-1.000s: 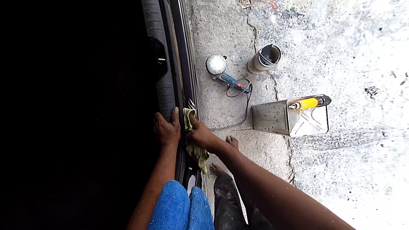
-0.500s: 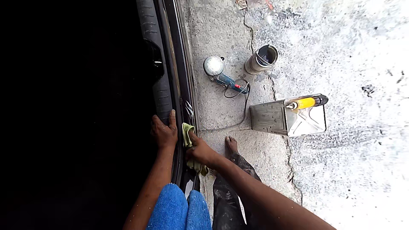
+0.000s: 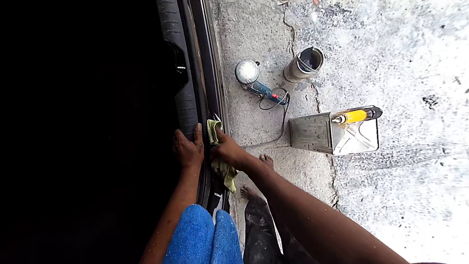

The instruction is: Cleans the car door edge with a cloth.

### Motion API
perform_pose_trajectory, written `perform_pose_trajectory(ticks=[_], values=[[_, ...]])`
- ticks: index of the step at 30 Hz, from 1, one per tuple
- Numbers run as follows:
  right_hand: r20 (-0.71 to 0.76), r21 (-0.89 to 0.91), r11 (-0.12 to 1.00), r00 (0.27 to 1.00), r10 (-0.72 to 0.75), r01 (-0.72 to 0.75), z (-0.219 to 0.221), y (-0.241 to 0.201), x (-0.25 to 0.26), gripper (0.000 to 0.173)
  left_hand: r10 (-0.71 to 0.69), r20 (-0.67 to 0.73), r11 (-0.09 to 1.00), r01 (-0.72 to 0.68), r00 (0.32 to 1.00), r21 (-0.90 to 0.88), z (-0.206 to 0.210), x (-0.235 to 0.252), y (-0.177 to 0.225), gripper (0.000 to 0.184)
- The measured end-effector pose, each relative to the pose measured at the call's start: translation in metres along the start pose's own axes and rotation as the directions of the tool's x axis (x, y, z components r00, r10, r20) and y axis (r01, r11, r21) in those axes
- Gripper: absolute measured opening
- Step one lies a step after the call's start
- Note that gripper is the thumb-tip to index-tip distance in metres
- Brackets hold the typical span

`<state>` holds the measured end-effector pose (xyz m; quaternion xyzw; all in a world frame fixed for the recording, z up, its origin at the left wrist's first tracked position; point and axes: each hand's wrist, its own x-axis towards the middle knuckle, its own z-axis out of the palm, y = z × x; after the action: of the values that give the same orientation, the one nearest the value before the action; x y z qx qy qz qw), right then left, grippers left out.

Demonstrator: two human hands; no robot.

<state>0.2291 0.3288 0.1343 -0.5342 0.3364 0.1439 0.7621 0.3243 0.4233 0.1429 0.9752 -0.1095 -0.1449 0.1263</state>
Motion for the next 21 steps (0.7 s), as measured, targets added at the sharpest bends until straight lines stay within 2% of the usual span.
perform_pose_trajectory(ticks=[2, 4, 6, 8, 9, 12, 15, 18, 21], values=[[0.032, -0.100, 0.995, 0.999, 0.012, -0.009, -0.001, 0.005, -0.006, 0.107, 0.008, 0.001, 1.000, -0.008, 1.000, 0.000, 0.000, -0.002, -0.002, 0.080], [0.052, -0.342, 0.939, 0.997, 0.050, -0.029, 0.003, 0.018, -0.029, 0.094, 0.018, -0.014, 1.000, -0.018, 1.000, -0.007, 0.001, -0.001, 0.000, 0.080], [0.051, -0.667, 0.744, 0.992, 0.111, -0.049, 0.011, 0.030, -0.057, 0.068, 0.018, -0.026, 1.000, -0.018, 0.999, 0.007, 0.002, -0.002, 0.000, 0.080], [0.040, -0.871, 0.491, 0.995, 0.090, -0.009, 0.007, 0.028, -0.066, 0.054, 0.015, -0.021, 1.000, -0.015, 1.000, 0.014, 0.002, -0.001, 0.000, 0.080], [0.045, -0.907, 0.421, 0.997, 0.066, 0.013, -0.001, 0.022, -0.061, 0.055, 0.016, -0.020, 1.000, -0.016, 1.000, 0.011, 0.002, 0.000, -0.001, 0.080], [0.024, -0.939, 0.339, 0.997, -0.070, 0.047, -0.037, -0.002, -0.016, 0.051, 0.024, -0.019, 1.000, -0.024, 1.000, -0.008, 0.003, -0.001, -0.001, 0.079], [0.006, -0.955, 0.290, 0.984, -0.180, 0.059, -0.060, -0.026, 0.027, 0.065, 0.024, -0.030, 1.000, -0.025, 0.999, -0.019, 0.002, 0.002, -0.001, 0.080], [0.006, -0.938, 0.337, 0.979, -0.203, 0.076, -0.049, 0.000, 0.010, 0.060, 0.011, -0.023, 1.000, -0.011, 1.000, -0.021, 0.004, 0.000, -0.001, 0.080], [0.049, -0.922, 0.379, 0.996, -0.076, 0.074, -0.017, 0.058, -0.052, 0.041, 0.020, -0.031, 1.000, -0.021, 0.999, -0.017, 0.004, 0.000, -0.001, 0.080]])
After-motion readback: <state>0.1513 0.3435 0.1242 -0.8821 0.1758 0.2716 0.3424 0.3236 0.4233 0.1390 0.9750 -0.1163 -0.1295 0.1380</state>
